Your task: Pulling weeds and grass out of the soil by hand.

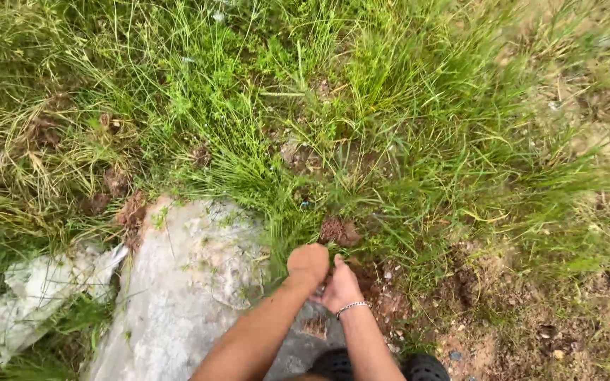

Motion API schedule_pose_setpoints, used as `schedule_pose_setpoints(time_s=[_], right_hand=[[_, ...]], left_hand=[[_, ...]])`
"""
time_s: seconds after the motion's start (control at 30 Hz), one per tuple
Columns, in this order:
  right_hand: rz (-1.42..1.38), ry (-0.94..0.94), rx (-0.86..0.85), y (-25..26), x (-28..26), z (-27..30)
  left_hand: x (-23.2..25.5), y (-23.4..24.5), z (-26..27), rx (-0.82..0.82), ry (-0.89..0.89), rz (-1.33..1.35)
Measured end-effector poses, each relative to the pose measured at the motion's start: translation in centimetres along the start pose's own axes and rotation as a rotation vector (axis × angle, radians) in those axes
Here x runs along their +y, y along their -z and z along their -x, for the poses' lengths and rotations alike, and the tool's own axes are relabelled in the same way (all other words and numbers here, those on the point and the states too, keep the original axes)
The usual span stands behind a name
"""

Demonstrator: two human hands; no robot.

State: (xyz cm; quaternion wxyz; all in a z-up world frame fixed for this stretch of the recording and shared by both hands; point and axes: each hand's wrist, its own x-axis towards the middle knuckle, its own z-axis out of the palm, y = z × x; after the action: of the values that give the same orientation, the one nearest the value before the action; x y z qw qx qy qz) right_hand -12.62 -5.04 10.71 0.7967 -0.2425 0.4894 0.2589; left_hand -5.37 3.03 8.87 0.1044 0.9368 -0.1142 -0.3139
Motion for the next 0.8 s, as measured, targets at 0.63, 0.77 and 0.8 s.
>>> schedule_pose_setpoints(time_s=[0.63, 0.77, 0.8], right_hand=[[0.318, 0.477, -0.140, -5.6, -8.1, 5.9], [0.421, 0.537, 0.013, -2.4, -8.0, 1.3], [0.483, 0.505, 0.034, -1.9, -7.5, 0.4]], left_hand=[[-1.1, 19.7, 1.0, 0.405, -0.413, -0.199], [-4.9, 17.2, -5.7, 0.402, -0.435, -0.374], [-5.6, 16.6, -6.4, 0.365, -0.455, -0.524]])
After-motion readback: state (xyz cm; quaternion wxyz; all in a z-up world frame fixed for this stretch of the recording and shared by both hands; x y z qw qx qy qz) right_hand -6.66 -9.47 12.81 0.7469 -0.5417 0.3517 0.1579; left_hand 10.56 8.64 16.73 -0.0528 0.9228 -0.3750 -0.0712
